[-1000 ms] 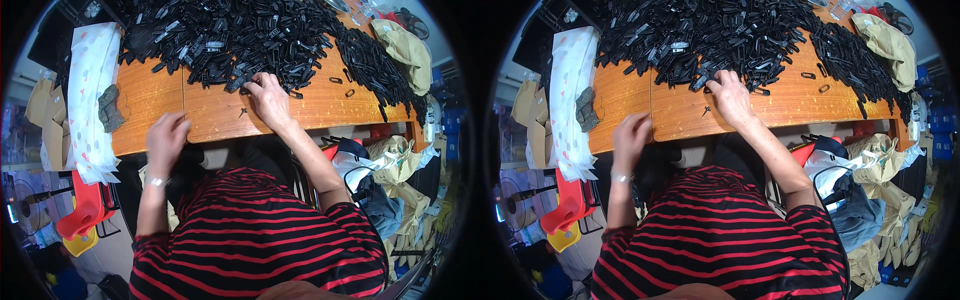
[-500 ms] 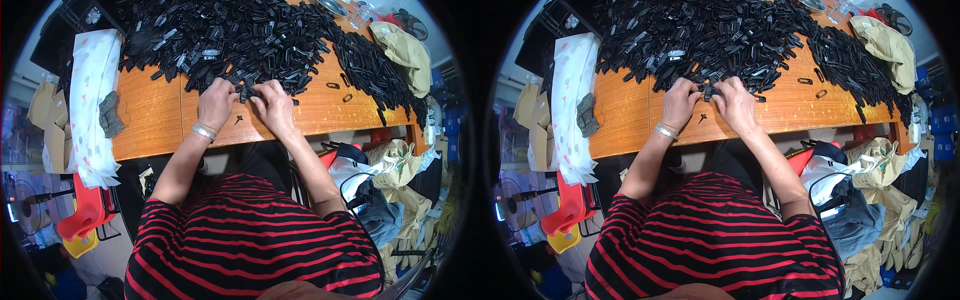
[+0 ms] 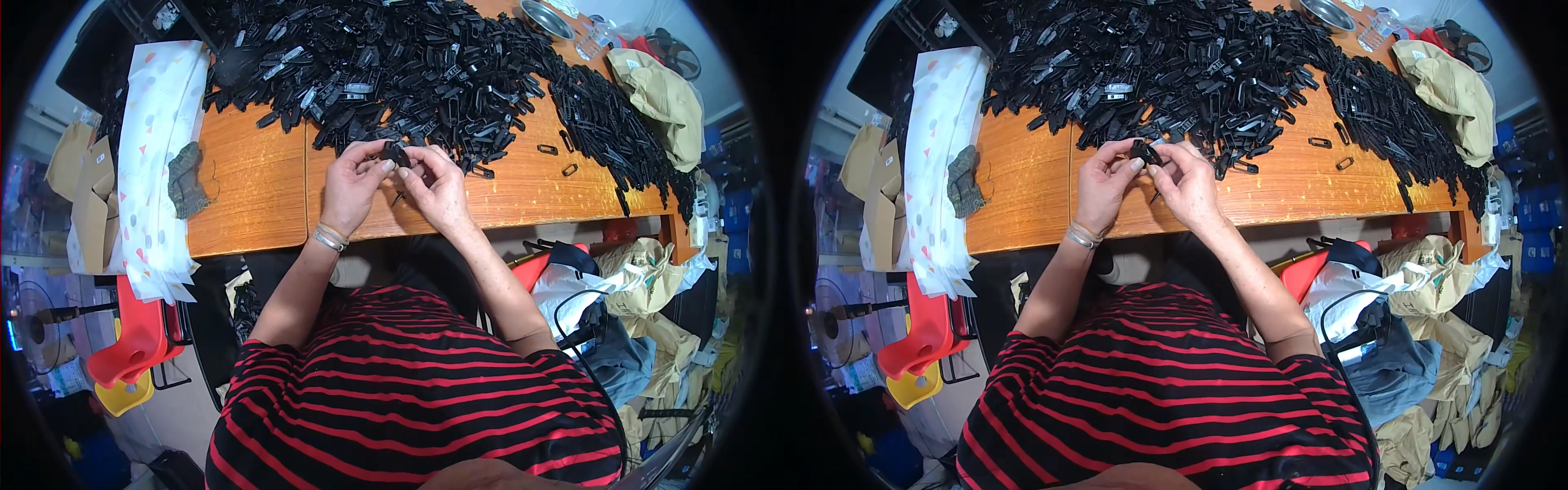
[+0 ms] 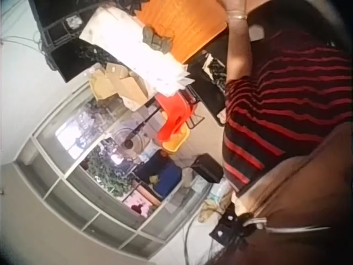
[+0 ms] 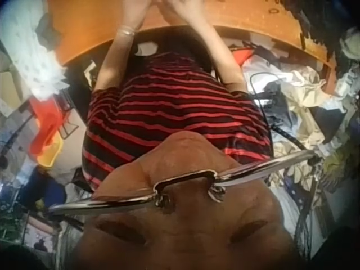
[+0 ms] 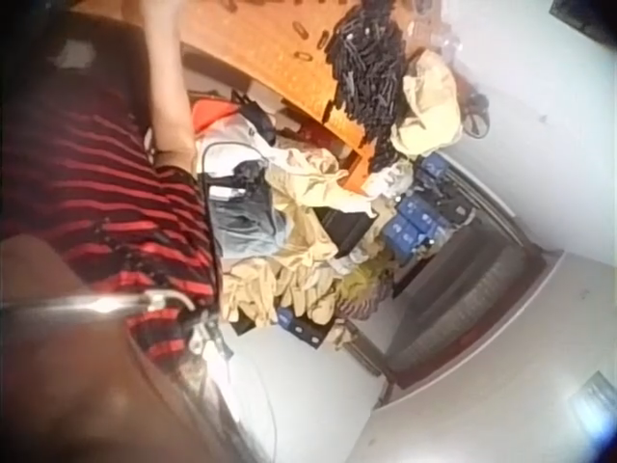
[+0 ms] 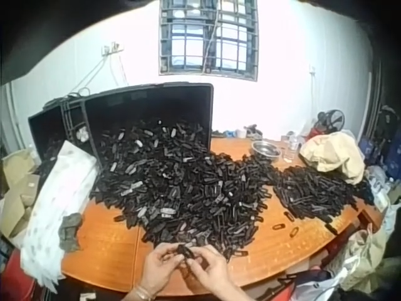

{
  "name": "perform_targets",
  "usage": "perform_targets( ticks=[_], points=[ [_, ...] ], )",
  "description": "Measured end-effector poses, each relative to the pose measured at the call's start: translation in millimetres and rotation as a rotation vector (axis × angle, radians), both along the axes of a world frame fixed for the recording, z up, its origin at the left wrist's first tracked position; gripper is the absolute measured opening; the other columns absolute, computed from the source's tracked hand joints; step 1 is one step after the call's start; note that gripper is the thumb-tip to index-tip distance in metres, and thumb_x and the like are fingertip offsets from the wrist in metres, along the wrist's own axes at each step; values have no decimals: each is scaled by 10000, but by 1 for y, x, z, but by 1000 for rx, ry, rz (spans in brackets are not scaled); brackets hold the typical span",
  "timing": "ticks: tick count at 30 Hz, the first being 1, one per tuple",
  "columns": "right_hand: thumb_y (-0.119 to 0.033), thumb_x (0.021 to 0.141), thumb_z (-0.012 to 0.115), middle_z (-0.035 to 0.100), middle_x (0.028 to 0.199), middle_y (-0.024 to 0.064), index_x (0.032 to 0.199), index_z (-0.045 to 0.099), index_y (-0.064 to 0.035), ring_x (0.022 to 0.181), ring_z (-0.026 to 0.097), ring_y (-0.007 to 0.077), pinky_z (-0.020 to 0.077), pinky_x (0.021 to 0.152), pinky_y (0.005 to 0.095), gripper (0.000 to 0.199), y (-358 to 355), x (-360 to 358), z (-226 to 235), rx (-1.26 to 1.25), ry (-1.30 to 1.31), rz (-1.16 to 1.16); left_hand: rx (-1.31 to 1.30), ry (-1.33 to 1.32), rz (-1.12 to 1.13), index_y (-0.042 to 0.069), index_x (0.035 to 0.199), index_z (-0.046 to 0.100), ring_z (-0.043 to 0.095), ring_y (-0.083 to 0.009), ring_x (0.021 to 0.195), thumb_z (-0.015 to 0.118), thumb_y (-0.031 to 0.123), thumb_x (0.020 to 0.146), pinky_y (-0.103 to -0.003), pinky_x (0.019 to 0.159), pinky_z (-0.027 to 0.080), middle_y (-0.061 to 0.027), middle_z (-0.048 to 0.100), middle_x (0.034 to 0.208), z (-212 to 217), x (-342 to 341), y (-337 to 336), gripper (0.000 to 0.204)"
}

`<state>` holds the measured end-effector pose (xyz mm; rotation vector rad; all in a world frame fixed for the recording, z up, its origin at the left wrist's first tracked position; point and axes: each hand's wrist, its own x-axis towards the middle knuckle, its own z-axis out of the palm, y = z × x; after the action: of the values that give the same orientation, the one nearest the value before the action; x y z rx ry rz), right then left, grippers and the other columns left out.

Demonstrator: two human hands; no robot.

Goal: Sorting and inspecting small black plastic components on a workbench.

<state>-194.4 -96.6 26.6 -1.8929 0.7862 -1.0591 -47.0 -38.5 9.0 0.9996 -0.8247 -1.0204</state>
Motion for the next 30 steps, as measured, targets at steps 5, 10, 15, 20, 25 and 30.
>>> perform_targets(
  ticks=[5, 10, 15, 20, 25, 30],
  points=[
    [12, 810, 689, 574, 852, 58, 1065, 653, 15, 638, 562, 103, 468, 584, 234, 257, -1, -1, -1, -43, -35, 11, 13, -17, -23, -36, 1170, 615, 619, -97, 946, 619, -61, 878, -204, 827, 506, -30, 562, 1112, 2, -1, 2, 293],
    [24, 796, 697, 576, 850, 83, 1072, 649, 24, 633, 573, 129, 478, 580, 256, 280, -1, -1, -5, -84, 9, 31, -26, -64, 1, -29, 1176, 616, 619, -86, 924, 623, -56, 881, -195, 797, 504, -31, 561, 1120, -1, -2, 5, 297],
    [29, 781, 695, 584, 868, 96, 1075, 645, 14, 628, 588, 167, 490, 580, 276, 299, 7, 1, -5, -188, 23, 26, -24, -63, 42, -10, 1212, 615, 569, -44, 800, 621, -11, 902, -173, 712, 478, -22, 557, 1119, -2, -10, 14, 310],
    [4, 759, 717, 581, 916, 130, 1102, 619, -21, 702, 618, 271, 527, 621, 348, 357, 19, 8, -15, -357, 51, -42, -14, -370, 202, 15, 1193, 630, 510, -29, 744, 615, 53, 923, -178, 645, 453, 3, 583, 989, 2, -23, 22, 273],
    [-59, 713, 776, 563, 1023, 148, 1158, 580, -52, 883, 612, 321, 526, 691, 384, 486, 23, 8, -9, -238, 72, -140, 24, -88, 58, 10, 1109, 602, 514, -17, 720, 517, 167, 1007, -155, 588, 429, 7, 573, 860, 4, -23, 26, 206],
    [-73, 767, 730, 621, 962, 166, 1190, 564, -44, 871, 632, 365, 518, 727, 391, 455, 35, 16, -26, -87, -22, 84, -12, -109, -120, 29, 953, 566, 532, -65, 656, 438, 285, 1043, -198, 617, 458, -10, 578, 804, 7, -14, 30, 300]
  ],
)
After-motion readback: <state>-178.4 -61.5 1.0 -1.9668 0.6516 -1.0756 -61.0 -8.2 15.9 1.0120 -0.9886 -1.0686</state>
